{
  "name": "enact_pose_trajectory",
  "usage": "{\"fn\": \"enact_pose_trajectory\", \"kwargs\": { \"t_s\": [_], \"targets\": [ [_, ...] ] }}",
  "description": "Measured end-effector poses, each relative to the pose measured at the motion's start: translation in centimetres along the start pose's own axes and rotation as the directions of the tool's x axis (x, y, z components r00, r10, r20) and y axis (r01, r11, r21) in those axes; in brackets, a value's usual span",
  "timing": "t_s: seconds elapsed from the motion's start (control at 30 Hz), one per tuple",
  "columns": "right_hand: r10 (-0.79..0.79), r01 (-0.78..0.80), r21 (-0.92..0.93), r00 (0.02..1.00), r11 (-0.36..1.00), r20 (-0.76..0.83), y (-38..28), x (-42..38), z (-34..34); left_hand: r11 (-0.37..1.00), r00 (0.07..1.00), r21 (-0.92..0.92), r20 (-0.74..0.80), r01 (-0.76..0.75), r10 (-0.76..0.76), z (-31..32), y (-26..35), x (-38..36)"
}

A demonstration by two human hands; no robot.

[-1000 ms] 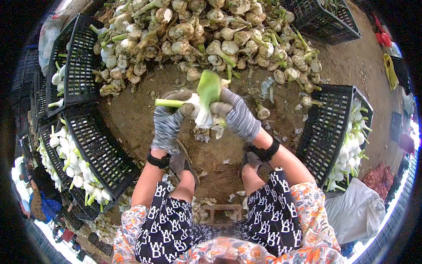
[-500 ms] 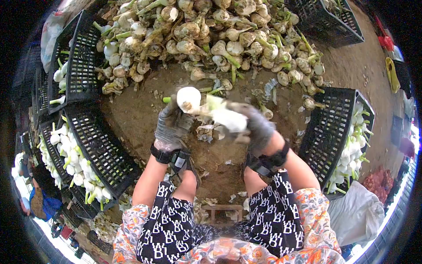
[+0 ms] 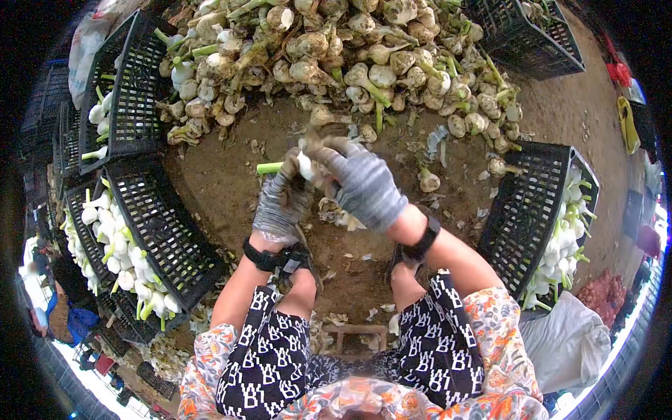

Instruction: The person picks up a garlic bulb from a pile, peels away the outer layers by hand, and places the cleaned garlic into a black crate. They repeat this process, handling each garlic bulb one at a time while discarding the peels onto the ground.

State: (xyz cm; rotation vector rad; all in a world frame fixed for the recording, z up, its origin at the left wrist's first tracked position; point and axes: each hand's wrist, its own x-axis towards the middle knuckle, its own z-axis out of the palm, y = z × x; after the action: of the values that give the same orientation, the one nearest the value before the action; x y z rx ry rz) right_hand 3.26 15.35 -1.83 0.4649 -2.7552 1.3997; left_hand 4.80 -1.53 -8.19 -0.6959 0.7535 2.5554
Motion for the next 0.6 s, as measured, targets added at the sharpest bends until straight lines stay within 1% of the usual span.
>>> {"fn": "enact_pose_trajectory", "kwargs": {
  "t_s": [0.03,0.07,0.1,0.13,0.17,0.23,0.27,0.3,0.33,0.37,0.4,0.43,0.47,0.5,0.53,0.57,0.6],
  "targets": [
    [-0.05,0.048,0.044,0.998,0.998,0.039,0.7,0.4,0.3,1.0,0.999,0.011,-0.02,0.029,-0.029,0.6,0.5,-0.6],
    [0.229,-0.225,0.276,0.973,0.934,0.019,1.1,0.4,0.3,0.998,0.997,0.02,-0.042,0.06,-0.059,1.7,1.6,-1.4],
    [0.254,-0.237,0.201,0.965,0.95,-0.064,4.7,0.1,1.7,0.996,0.994,0.026,-0.065,0.089,-0.087,2.0,2.6,-1.9],
    [0.337,-0.336,0.127,0.941,0.933,0.018,6.0,-0.7,1.6,0.992,0.982,-0.025,-0.141,0.127,-0.129,-1.4,3.0,-0.9],
    [0.416,-0.421,0.044,0.904,0.906,0.094,6.9,-1.3,1.3,0.974,0.982,-0.133,-0.024,0.182,-0.187,-0.5,4.7,-1.5],
    [0.37,-0.344,-0.138,0.884,0.929,0.287,7.6,-3.1,1.2,0.97,0.97,-0.235,-0.211,0.065,-0.116,-0.9,6.7,-1.8],
    [0.353,-0.287,-0.22,0.854,0.932,0.382,7.3,-3.5,1.3,0.965,0.968,-0.251,-0.217,0.07,-0.126,-1.8,8.0,-1.6],
    [0.348,-0.269,-0.252,0.867,0.93,0.357,7.2,-3.4,1.4,0.961,0.965,-0.268,-0.223,0.074,-0.136,-2.5,8.9,-1.2],
    [0.338,-0.249,-0.281,0.88,0.927,0.334,6.6,-2.8,1.6,0.966,0.954,-0.255,-0.276,0.041,-0.113,-1.7,9.5,-1.4],
    [0.323,-0.228,-0.306,0.894,0.924,0.312,6.1,-2.2,1.9,0.97,0.954,-0.242,-0.287,0.018,-0.089,-2.0,9.6,-1.1],
    [0.358,-0.265,-0.296,0.875,0.918,0.326,5.6,-1.4,2.6,0.974,0.952,-0.226,-0.299,-0.007,-0.062,-2.5,9.5,-0.8],
    [0.338,-0.302,-0.161,0.892,0.94,0.301,3.9,-0.3,2.8,0.978,0.95,-0.208,-0.31,-0.033,-0.034,-2.7,9.5,-0.7],
    [0.325,-0.332,-0.022,0.906,0.943,0.272,1.2,0.9,2.5,0.99,0.939,-0.106,-0.341,-0.09,0.049,-1.9,9.0,-1.3],
    [0.321,-0.355,0.115,0.916,0.928,0.239,-0.6,1.8,2.7,0.996,0.938,-0.043,-0.341,-0.078,0.059,-1.4,8.7,-1.5],
    [0.197,-0.217,0.185,0.973,0.959,0.121,-1.4,2.5,3.6,0.997,0.949,0.028,-0.305,-0.079,0.083,-1.2,8.1,-1.5],
    [0.075,-0.072,0.233,0.997,0.97,-0.005,-2.1,3.1,4.5,0.992,0.958,0.095,-0.268,-0.079,0.102,-0.7,7.5,-1.5],
    [0.049,-0.04,0.302,0.999,0.952,-0.023,-1.8,3.2,4.8,0.981,0.947,0.172,-0.289,-0.092,0.14,-0.2,6.9,-1.6]
  ]
}}
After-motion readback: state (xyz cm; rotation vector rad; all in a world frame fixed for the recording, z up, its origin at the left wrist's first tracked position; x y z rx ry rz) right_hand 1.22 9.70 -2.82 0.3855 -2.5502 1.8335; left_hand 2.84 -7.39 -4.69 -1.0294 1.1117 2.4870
